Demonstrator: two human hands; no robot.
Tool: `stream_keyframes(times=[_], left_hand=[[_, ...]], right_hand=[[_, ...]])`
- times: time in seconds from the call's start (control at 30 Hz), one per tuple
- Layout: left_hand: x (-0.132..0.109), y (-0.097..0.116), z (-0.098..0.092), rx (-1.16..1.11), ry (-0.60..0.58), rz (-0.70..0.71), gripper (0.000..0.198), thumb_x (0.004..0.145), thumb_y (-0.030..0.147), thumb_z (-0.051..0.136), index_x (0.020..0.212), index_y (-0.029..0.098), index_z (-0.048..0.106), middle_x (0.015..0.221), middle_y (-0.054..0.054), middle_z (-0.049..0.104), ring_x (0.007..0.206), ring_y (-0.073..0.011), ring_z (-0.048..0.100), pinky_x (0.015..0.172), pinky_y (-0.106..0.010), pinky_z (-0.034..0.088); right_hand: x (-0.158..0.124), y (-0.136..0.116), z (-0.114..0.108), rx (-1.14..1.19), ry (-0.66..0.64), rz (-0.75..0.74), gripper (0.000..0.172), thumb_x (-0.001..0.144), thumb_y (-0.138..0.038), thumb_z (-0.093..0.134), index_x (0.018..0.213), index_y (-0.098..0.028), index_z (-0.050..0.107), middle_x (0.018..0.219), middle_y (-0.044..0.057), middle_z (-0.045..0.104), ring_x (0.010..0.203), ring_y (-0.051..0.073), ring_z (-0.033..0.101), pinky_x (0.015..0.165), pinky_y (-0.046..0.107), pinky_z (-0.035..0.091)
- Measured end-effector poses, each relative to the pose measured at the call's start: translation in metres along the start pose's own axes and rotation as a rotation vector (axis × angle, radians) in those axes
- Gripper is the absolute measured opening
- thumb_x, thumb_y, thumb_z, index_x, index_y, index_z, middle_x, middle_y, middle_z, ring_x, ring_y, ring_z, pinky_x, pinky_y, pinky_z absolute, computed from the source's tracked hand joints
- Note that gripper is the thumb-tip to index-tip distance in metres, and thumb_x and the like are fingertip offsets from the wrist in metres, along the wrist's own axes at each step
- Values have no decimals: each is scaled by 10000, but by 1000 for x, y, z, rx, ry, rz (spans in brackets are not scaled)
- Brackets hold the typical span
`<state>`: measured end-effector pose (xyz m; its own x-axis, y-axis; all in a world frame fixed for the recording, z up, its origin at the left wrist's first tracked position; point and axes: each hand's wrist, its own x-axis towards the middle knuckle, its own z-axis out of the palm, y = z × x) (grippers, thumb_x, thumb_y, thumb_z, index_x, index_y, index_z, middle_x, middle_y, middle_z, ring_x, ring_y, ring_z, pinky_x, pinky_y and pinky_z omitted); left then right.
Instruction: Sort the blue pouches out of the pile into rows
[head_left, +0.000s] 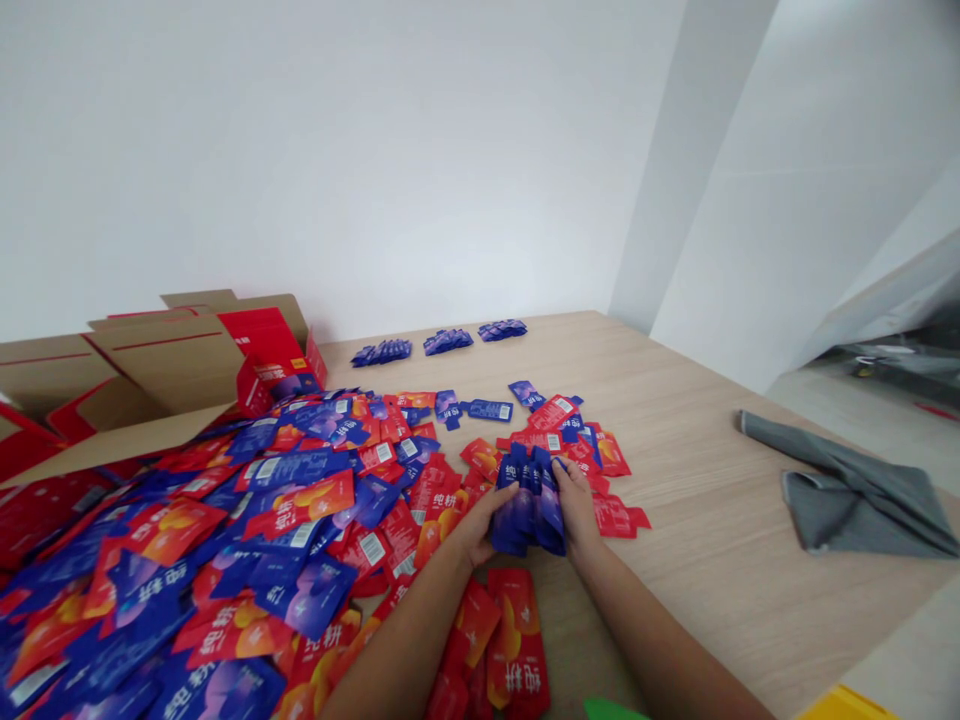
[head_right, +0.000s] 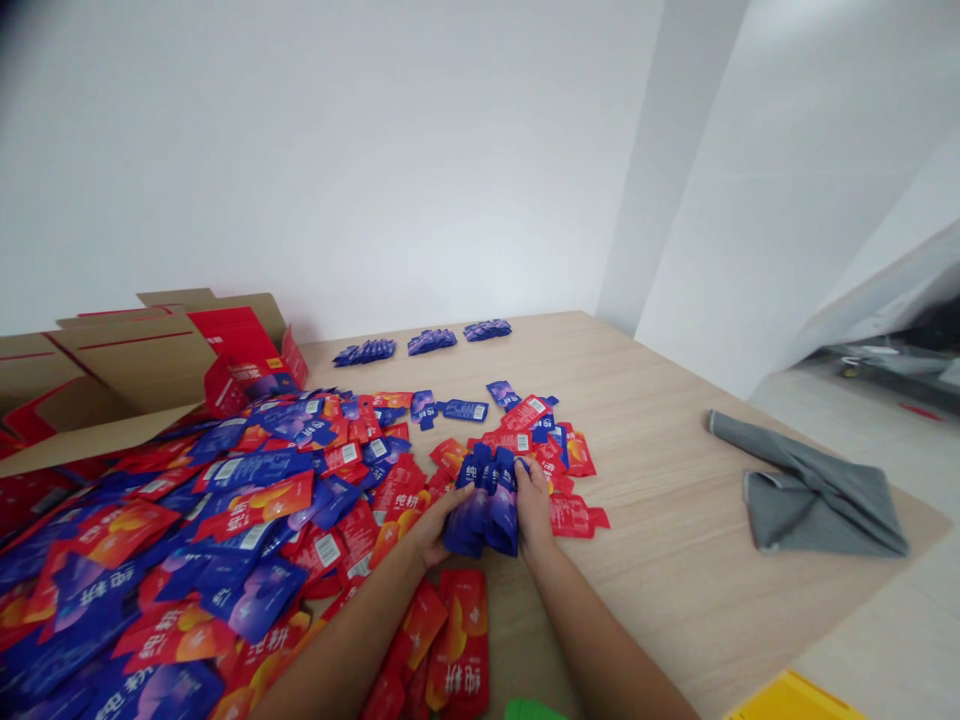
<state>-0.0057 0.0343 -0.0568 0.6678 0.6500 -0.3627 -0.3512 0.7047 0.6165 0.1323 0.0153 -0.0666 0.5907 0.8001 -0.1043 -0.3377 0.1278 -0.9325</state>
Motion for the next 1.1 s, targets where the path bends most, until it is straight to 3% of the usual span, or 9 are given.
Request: stream_keyframes(times=[0.1, 0.2, 0.83, 1.0, 1.1], left_hand=[[-1, 2, 1, -64, 92, -99, 278, 837, 351, 591, 863, 83, 661, 693, -76, 719, 572, -156, 671, 629, -252, 529], [-3, 4, 4, -72, 137, -108, 300, 883, 327, 503, 851, 73, 660, 682, -79, 719, 552, -156, 669, 608, -258, 540], [-2, 5, 5, -58, 58, -91, 373, 919, 384, 466, 942, 59, 650, 725, -105, 723, 597, -156, 679, 664, -265, 552], [-2, 2, 1, -1, 56, -72, 221, 841, 295, 601, 888, 87, 658, 690, -72, 716, 566, -147, 668, 631, -246, 540], [-2, 0, -1, 70, 8, -8, 205, 750, 224, 701, 912, 109, 653, 746, -67, 726, 602, -153, 676, 618, -234, 528]], right_hand=[[-1, 0, 1, 13, -4, -10, 251, 655, -444, 647, 771, -226, 603, 685, -40, 625, 668, 162, 566, 668, 292, 470], [0, 2, 0, -3, 11, -23, 232, 663, -433, 639, 763, -226, 606, 697, -35, 629, 679, 162, 568, 677, 291, 472], [8, 12, -6, -17, 40, -26, 273, 669, -450, 634, 805, -214, 613, 745, -27, 644, 710, 167, 576, 711, 300, 464], [6, 10, -5, -55, 26, -50, 281, 687, -471, 608, 812, -219, 599, 744, -24, 626, 708, 171, 567, 708, 305, 463], [3, 8, -2, -147, 29, -138, 258, 717, -462, 583, 808, -221, 593, 762, -15, 619, 740, 176, 558, 725, 308, 456]])
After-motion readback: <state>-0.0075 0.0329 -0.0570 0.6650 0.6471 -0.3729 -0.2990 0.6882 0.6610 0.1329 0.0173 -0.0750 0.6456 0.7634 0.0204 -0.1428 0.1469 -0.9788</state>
